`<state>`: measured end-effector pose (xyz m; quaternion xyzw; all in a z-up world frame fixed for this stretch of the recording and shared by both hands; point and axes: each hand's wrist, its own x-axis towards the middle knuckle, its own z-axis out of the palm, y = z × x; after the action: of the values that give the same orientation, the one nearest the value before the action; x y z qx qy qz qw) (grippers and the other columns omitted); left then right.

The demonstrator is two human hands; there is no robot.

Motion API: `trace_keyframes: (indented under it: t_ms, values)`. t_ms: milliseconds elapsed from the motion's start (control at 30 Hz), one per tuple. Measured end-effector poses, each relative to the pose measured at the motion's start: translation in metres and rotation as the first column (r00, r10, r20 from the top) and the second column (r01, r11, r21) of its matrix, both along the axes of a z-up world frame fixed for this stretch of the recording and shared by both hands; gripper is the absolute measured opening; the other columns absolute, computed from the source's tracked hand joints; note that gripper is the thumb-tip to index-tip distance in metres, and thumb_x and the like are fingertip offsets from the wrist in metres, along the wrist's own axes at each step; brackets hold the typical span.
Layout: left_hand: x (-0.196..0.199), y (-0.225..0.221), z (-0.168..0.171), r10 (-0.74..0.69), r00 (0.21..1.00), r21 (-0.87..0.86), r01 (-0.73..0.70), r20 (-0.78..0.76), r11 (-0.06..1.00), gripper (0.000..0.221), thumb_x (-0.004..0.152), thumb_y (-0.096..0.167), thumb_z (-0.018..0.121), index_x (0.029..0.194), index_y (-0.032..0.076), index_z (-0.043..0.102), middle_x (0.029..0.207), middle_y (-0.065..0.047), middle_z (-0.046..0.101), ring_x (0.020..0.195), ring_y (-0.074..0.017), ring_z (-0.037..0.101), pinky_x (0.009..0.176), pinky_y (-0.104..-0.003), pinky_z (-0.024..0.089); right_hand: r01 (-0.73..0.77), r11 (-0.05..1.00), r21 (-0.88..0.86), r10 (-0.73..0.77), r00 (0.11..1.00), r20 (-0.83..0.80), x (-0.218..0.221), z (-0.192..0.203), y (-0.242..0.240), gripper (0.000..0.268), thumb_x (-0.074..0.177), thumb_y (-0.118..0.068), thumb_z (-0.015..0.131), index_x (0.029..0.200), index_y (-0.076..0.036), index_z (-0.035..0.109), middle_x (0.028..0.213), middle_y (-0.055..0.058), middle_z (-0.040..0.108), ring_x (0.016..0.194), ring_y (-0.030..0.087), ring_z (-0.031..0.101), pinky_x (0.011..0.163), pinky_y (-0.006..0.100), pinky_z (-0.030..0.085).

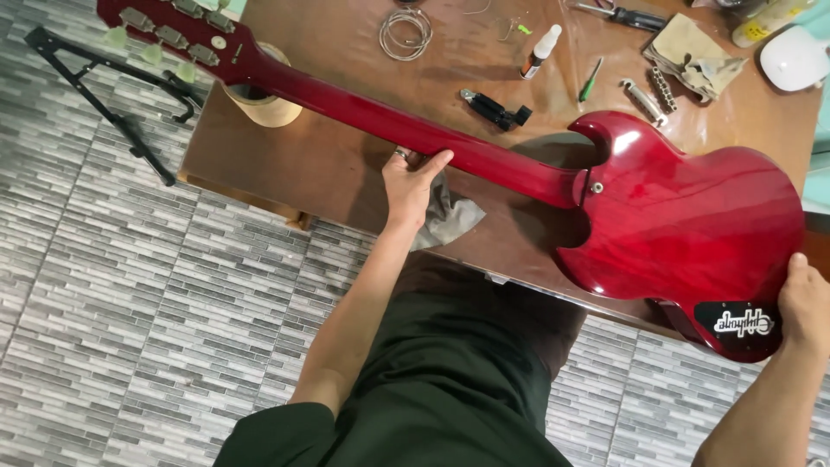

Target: Cleaning the body and neck of an electric guitar with a cloth and inspecting the front electronics.

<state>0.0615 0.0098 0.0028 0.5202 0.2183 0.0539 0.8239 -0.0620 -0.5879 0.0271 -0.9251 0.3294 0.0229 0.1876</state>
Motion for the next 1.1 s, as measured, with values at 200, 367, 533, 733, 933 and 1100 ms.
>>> trace_keyframes:
  t_ms: [200,367,533,733,933,1100]
  values:
    - [0.006,-0.005,-0.035,0.017,1.000,-0.273,-0.015,0.003,0.962,0.044,0.083,0.044,0.076,0.077,0.006,0.054,0.091,-0.010,0.062,0.106,-0.0316,0.073,0.097,-0.045,0.066,0.056,0.996,0.071,-0.062,0.995,0.076,-0.002,-0.009,-0.009,0.065,0.127,-0.040,0.033,0.122,0.016,0.064,0.117,0.034,0.063,0.092,0.045,0.058,0.072,0.056,0.044]
    - [0.007,0.001,-0.027,-0.019,0.999,-0.340,0.027,0.027,0.940,0.062,0.086,0.061,0.058,0.087,-0.001,0.059,0.099,-0.024,0.070,0.107,-0.0364,0.073,0.100,-0.051,0.062,0.011,0.999,0.047,-0.016,0.993,0.121,-0.004,-0.023,-0.023,0.061,0.129,-0.048,0.036,0.136,0.007,0.062,0.123,0.024,0.064,0.101,0.042,0.061,0.080,0.054,0.044]
    - [0.036,0.036,-0.127,0.002,0.995,-0.179,0.015,0.099,0.984,0.014,0.092,0.007,0.064,0.104,0.009,0.057,0.106,-0.008,0.058,0.100,-0.0173,0.061,0.095,-0.042,0.058,-0.017,0.989,-0.144,0.033,0.994,0.106,-0.002,-0.035,-0.048,0.063,0.129,-0.051,0.051,0.106,0.005,0.069,0.092,0.017,0.065,0.093,0.024,0.057,0.076,0.050,0.043]
    - [0.060,0.040,-0.020,-0.010,0.976,-0.670,0.156,0.217,0.725,0.026,0.087,0.027,0.076,0.103,0.008,0.068,0.108,-0.012,0.074,0.105,-0.0263,0.070,0.102,-0.042,0.054,0.186,0.982,-0.039,-0.190,0.958,-0.216,0.027,0.051,0.032,0.097,0.108,-0.069,0.022,0.136,0.017,0.057,0.135,0.045,0.053,0.135,0.054,0.046,0.109,0.054,0.033]
    - [0.083,0.027,-0.034,0.151,0.988,-0.687,-0.090,0.029,0.721,0.021,0.087,0.026,0.076,0.077,0.016,0.060,0.070,-0.003,0.065,0.068,-0.0190,0.064,0.086,-0.045,0.056,0.230,0.973,0.022,-0.218,0.945,-0.242,0.037,0.052,0.039,0.099,0.104,-0.069,0.023,0.139,0.018,0.053,0.141,0.044,0.050,0.137,0.053,0.045,0.111,0.055,0.032]
    - [0.079,0.027,-0.030,0.269,0.960,-0.675,-0.146,0.081,0.724,0.017,0.078,0.010,0.070,0.076,0.021,0.056,0.057,-0.002,0.056,0.057,-0.0228,0.060,0.071,-0.044,0.056,0.112,0.990,-0.088,-0.129,0.967,-0.220,0.035,0.039,0.058,0.097,0.112,-0.068,0.013,0.141,0.012,0.060,0.136,0.047,0.055,0.127,0.061,0.050,0.103,0.058,0.035]
